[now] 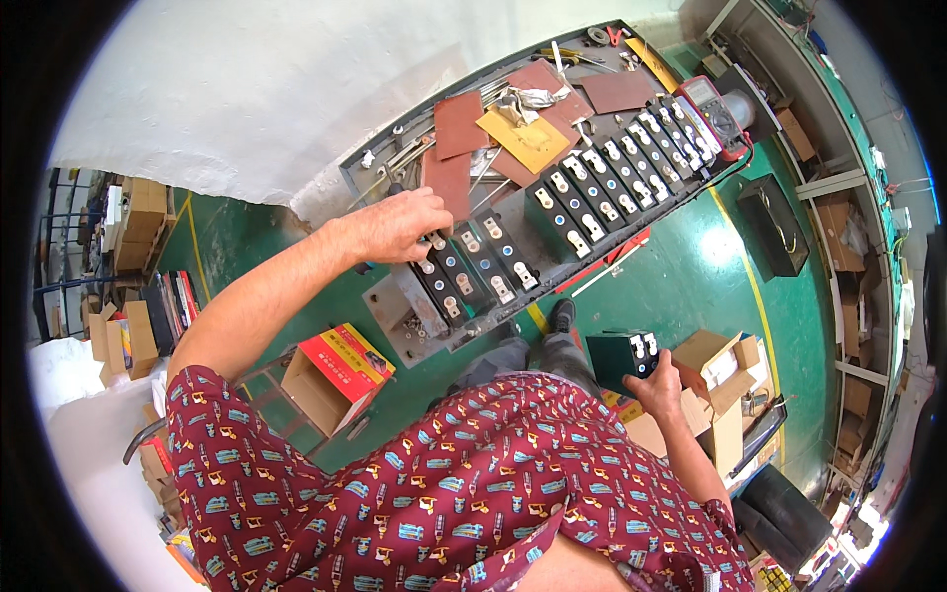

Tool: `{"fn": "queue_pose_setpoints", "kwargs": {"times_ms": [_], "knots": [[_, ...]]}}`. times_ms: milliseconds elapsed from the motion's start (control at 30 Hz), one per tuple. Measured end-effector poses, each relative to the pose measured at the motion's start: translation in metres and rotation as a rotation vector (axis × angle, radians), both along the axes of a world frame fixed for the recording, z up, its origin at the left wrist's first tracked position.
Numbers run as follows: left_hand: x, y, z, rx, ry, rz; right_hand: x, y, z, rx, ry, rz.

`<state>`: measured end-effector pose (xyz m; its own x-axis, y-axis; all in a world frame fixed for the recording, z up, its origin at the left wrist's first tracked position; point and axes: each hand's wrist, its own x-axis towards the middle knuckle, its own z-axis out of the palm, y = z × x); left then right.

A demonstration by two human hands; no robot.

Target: The person assembles a battery pack by placing rectangular battery cells into a tray, using a hot glue gun to secure them, and inserting colored separator sheets between rows. The person handles multiple cells and separators, arranging them in sequence on the workbench.

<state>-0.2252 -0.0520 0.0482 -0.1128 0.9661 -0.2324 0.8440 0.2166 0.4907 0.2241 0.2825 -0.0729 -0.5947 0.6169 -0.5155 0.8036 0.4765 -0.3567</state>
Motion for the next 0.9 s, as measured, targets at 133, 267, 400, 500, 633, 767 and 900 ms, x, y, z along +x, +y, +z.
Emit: {"fn": "queue_pose_setpoints", "kwargs": {"times_ms": [133, 267, 400, 500, 633, 767, 900], "knots": [[-0.012, -0.008, -0.007, 0.007, -0.031, 0.083, -0.005, -0.001, 0.003, 0.008, -0.003, 0.008], [-0.018, -0.012, -0.018, -0.028, 0.055, 0.059, -0.005, -0.002, 0.001, 0.009, -0.005, 0.007], [-0.009, -0.001, -0.009, -0.050, 0.315, -0.084, -0.003, -0.003, -0.001, -0.013, -0.004, -0.010], [-0.017, -0.002, -0.027, 0.065, 0.319, -0.187, -0.007, -0.003, 0.005, -0.036, -0.015, -0.014], [-0.022, 0.006, -0.051, 0.046, 0.249, -0.259, 0.001, -0.001, -0.005, 0.012, -0.005, -0.006], [-0.029, 0.009, -0.061, -0.057, 0.143, -0.244, 0.002, -0.001, -0.003, 0.004, 0.007, -0.026], [-0.031, 0.006, -0.045, -0.008, 0.067, -0.214, 0.006, -0.001, -0.004, 0.013, 0.021, -0.044]]}}
